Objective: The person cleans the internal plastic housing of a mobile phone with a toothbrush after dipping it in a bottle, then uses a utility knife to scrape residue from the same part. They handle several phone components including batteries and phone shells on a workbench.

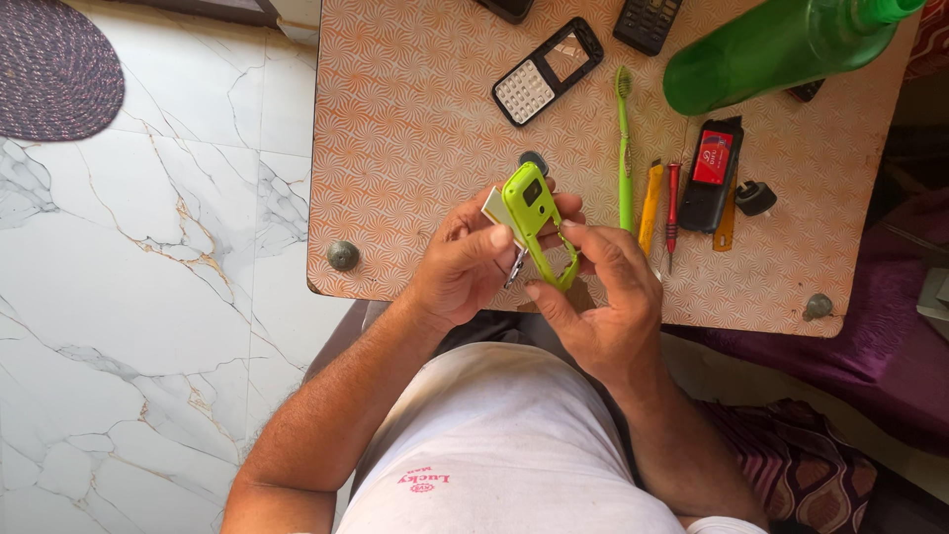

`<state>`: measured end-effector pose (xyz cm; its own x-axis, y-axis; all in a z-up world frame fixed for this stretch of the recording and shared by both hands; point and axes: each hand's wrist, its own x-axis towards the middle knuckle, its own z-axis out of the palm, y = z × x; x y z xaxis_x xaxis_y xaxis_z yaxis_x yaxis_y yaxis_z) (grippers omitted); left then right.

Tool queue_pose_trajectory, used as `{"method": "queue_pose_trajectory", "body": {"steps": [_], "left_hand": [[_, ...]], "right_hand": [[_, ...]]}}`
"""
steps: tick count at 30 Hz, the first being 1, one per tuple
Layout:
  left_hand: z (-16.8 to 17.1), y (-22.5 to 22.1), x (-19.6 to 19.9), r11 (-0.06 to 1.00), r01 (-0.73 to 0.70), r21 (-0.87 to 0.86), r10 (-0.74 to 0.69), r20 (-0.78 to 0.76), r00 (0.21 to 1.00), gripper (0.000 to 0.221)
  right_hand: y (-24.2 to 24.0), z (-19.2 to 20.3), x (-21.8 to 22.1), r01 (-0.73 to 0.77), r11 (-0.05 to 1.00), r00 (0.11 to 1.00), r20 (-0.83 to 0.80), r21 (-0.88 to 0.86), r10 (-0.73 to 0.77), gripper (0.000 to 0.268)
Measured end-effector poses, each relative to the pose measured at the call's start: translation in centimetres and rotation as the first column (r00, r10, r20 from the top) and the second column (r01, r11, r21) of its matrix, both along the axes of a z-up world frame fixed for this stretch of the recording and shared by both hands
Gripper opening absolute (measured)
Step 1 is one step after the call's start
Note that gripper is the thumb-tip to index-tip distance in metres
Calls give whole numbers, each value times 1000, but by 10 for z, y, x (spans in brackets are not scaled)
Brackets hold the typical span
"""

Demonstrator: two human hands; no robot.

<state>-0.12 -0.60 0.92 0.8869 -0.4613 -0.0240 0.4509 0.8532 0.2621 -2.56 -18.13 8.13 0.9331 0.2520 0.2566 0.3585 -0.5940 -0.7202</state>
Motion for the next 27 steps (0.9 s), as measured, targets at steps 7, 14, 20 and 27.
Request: {"method": "queue_pose_trajectory", "body": {"steps": [7,14,20,27], "left_hand": [[-5,-2,-2,997,-67,42,62,111,992,70],[-16,-10,-4,954,-197,227,158,180,971,80],[-13,-12,-6,877,-261,404,127,329,936,86],[-8,-9,-6,891,-227,394,81,354,932,81]], "right_hand": [[-9,-15,1,15,963,981,-192,271,39,45],[-15,-38,5,211,801,866,-488,560,113,35],[-20,-45,13,339,579,802,-549,742,235,37],[-28,-40,21,445,393,712,-584,804,389,33]]}}
